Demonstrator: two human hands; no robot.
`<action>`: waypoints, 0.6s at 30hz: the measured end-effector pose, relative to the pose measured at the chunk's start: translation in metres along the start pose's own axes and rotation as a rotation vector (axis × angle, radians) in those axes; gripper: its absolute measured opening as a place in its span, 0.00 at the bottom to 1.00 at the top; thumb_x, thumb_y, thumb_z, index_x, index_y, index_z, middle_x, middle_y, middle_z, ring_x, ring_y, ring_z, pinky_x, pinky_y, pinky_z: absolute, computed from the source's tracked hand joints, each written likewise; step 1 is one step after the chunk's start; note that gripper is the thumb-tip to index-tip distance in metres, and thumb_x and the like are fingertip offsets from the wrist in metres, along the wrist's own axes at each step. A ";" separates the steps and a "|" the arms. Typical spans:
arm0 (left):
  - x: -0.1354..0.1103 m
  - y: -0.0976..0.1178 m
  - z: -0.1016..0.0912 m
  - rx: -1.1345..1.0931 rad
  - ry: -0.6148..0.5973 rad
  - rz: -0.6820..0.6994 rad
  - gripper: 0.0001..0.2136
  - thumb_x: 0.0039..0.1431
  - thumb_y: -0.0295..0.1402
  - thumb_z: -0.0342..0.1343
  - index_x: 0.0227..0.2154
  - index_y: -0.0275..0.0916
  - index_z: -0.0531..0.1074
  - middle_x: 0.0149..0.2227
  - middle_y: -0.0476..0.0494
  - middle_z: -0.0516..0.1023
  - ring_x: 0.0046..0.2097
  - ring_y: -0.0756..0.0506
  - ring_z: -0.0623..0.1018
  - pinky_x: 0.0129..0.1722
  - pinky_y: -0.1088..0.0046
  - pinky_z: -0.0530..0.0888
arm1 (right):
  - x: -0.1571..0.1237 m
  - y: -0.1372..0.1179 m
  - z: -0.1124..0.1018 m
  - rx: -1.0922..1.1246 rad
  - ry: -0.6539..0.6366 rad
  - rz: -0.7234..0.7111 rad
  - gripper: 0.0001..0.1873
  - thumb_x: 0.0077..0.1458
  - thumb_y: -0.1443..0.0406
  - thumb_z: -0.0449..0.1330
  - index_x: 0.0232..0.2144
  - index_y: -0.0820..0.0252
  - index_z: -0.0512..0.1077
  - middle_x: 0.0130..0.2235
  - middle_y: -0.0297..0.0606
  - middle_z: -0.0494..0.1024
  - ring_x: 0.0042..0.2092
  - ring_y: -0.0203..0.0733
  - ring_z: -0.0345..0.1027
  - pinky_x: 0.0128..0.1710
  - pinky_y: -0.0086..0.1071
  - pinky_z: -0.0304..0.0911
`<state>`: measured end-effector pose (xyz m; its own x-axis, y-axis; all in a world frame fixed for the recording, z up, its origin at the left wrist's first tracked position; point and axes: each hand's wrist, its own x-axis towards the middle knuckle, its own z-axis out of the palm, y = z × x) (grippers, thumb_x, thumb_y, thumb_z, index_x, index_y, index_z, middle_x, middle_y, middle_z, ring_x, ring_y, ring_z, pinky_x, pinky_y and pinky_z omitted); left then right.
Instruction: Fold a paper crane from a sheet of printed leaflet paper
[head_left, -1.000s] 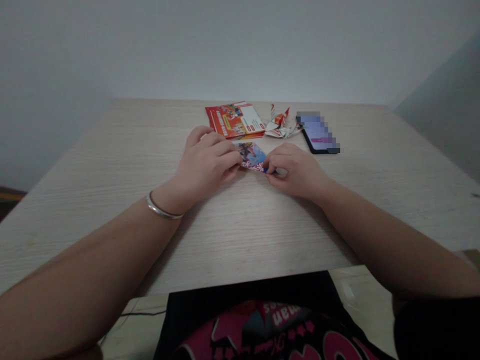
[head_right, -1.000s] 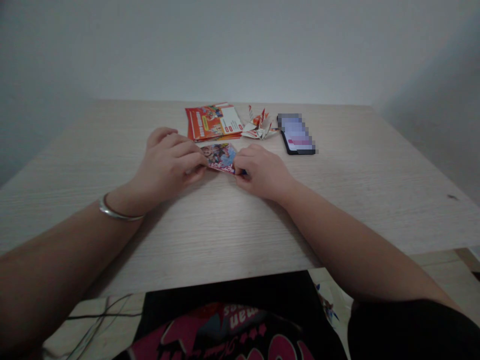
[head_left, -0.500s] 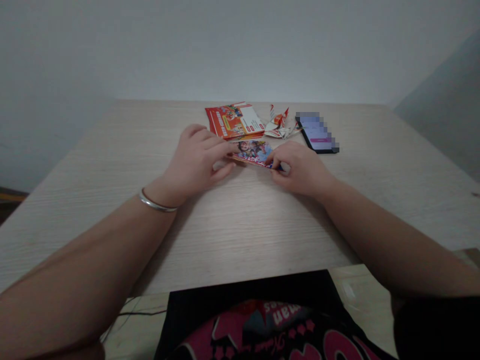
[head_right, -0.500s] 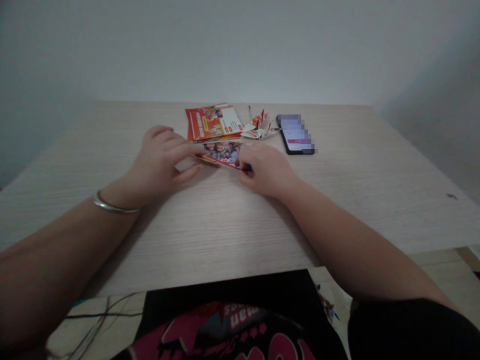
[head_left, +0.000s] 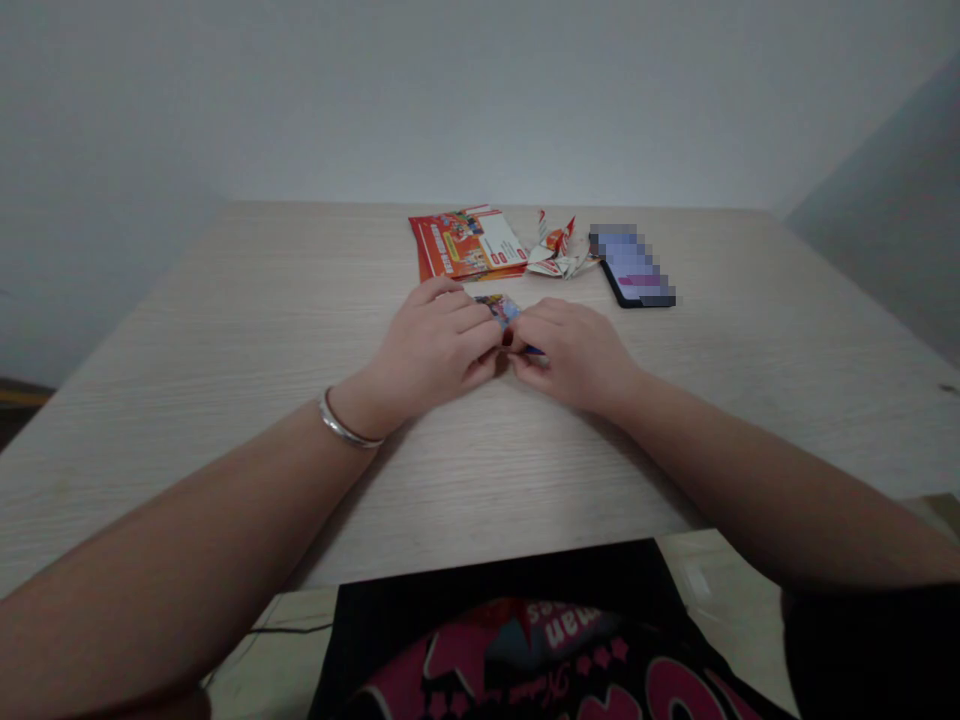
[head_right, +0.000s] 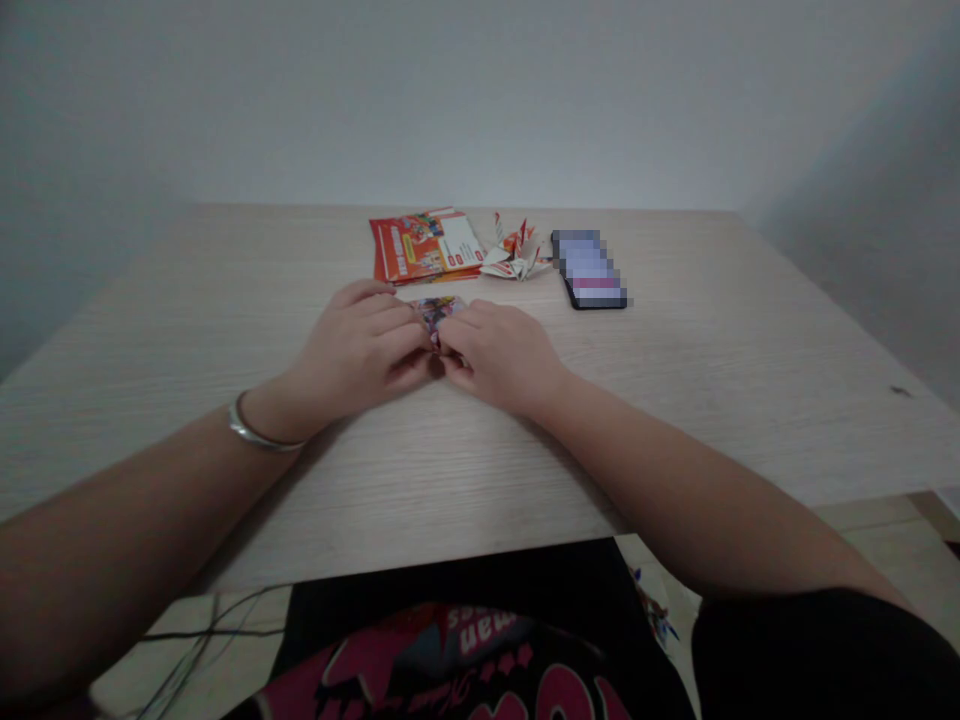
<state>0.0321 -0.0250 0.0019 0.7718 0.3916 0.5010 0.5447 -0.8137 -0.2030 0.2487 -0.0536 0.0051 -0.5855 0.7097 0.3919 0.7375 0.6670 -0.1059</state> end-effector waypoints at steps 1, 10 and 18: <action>0.000 0.000 0.001 -0.005 -0.015 -0.001 0.12 0.68 0.35 0.52 0.30 0.43 0.76 0.32 0.44 0.81 0.37 0.42 0.76 0.52 0.57 0.75 | 0.000 0.001 0.001 -0.001 -0.007 -0.016 0.06 0.60 0.67 0.58 0.33 0.58 0.76 0.37 0.43 0.82 0.41 0.49 0.71 0.39 0.39 0.59; -0.001 -0.007 0.003 0.055 -0.061 0.047 0.11 0.68 0.33 0.52 0.29 0.43 0.74 0.32 0.48 0.79 0.38 0.44 0.76 0.51 0.59 0.74 | -0.005 0.014 0.003 0.035 -0.003 -0.078 0.05 0.56 0.68 0.59 0.29 0.57 0.73 0.35 0.43 0.83 0.38 0.47 0.72 0.39 0.39 0.60; -0.007 -0.017 0.005 0.037 -0.020 -0.008 0.10 0.67 0.33 0.52 0.29 0.45 0.73 0.33 0.47 0.78 0.39 0.42 0.75 0.54 0.55 0.71 | -0.016 0.032 0.000 0.139 -0.026 -0.039 0.05 0.53 0.70 0.58 0.28 0.55 0.70 0.38 0.40 0.84 0.42 0.47 0.74 0.43 0.40 0.64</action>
<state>0.0191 -0.0113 -0.0021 0.7734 0.4072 0.4858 0.5625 -0.7943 -0.2297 0.2812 -0.0438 -0.0049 -0.6227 0.6870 0.3745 0.6614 0.7179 -0.2171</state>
